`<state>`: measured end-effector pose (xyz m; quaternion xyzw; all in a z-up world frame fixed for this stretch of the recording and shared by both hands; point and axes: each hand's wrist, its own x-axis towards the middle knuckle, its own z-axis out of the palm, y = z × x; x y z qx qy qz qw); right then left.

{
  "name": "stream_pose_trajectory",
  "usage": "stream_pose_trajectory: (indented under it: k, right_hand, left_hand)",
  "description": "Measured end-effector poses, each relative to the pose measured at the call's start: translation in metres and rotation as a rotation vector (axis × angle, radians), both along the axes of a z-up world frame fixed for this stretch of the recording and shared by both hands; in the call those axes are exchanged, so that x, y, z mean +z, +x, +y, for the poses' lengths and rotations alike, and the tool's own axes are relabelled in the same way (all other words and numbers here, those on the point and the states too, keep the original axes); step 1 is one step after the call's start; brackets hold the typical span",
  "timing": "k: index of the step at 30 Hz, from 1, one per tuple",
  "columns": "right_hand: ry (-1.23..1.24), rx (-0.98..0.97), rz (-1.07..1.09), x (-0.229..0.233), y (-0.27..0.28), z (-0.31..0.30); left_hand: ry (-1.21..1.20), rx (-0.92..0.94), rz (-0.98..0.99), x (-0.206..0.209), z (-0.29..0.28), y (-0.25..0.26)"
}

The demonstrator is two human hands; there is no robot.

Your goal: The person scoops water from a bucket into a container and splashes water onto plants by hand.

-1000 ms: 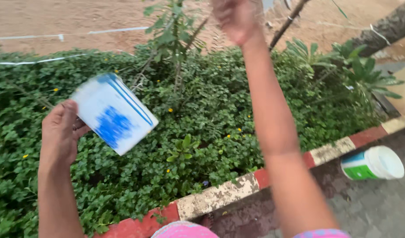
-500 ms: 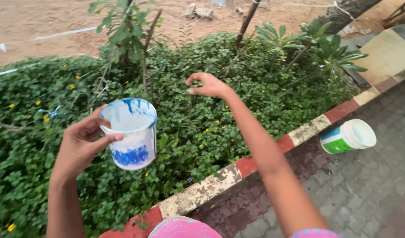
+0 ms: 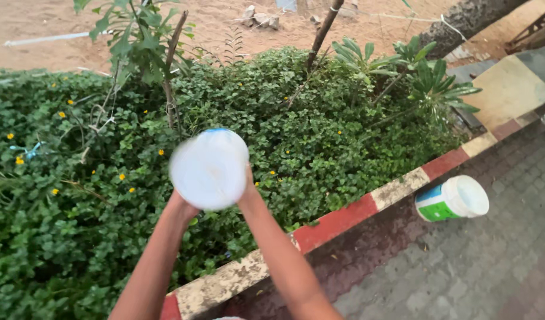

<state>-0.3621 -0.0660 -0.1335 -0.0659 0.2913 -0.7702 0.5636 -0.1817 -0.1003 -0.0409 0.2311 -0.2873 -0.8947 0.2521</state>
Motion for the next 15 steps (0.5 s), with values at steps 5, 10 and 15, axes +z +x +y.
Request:
stream_pose_trajectory:
  k: [5, 10, 15]
  right_hand:
    - [-0.095, -0.095, -0.005, -0.003, -0.009, -0.043]
    - [-0.033, -0.039, -0.001, 0.054, -0.010, -0.074]
    - [-0.003, 0.059, -0.028, 0.110, -0.003, -0.092]
  left_hand:
    - [0.308, 0.133, -0.059, 0.006, -0.025, -0.032]
    - [-0.114, 0.164, 0.116, 0.044, -0.050, -0.029]
    - [-0.015, 0.167, 0.087, 0.094, -0.067, -0.008]
